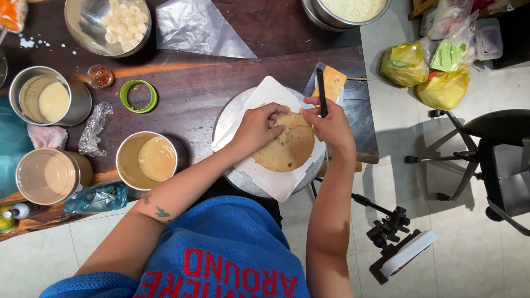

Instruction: Removing a baked cake from its mold, slicing it horizontally, and filling a piping bag with cream.

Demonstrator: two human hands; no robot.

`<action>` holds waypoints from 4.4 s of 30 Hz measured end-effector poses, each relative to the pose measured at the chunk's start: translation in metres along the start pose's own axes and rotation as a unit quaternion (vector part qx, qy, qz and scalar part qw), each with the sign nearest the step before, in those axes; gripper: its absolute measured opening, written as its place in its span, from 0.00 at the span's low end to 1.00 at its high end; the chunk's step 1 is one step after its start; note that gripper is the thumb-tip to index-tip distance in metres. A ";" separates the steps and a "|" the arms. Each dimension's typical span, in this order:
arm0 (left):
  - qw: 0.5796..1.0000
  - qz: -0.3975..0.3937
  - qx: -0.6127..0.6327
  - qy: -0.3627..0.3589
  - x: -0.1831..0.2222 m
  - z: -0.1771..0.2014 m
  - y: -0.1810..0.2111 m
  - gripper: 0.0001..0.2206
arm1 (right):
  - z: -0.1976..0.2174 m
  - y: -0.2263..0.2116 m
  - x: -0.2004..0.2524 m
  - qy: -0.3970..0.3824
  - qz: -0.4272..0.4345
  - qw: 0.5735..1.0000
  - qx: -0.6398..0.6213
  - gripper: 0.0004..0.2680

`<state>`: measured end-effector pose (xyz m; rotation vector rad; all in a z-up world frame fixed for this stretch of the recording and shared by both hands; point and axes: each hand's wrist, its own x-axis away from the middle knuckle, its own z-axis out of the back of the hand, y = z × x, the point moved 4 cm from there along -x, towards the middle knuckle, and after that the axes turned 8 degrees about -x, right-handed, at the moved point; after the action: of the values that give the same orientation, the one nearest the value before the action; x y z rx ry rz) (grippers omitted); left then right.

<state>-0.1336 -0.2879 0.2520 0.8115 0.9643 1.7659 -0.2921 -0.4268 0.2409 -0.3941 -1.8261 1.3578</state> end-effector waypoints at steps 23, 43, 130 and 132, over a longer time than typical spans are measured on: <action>0.953 -0.135 -0.216 0.165 0.034 0.007 0.019 0.08 | -0.010 0.007 -0.012 0.098 0.057 0.962 0.248 0.07; 0.887 -0.244 -0.391 0.009 0.049 -0.037 0.003 0.48 | -0.006 -0.013 0.090 0.216 0.049 0.959 0.174 0.13; 0.812 -0.304 -0.496 -0.039 0.056 -0.055 -0.020 0.44 | -0.101 0.253 0.188 0.101 0.156 0.915 -0.357 0.08; 0.820 -0.287 -0.495 -0.022 0.058 -0.059 -0.020 0.43 | -0.101 0.247 0.185 0.102 0.160 0.915 -0.356 0.07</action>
<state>-0.1949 -0.2437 0.2130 -0.1243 0.1094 1.3993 -0.3833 -0.1468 0.1039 -1.2132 -2.0871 0.7528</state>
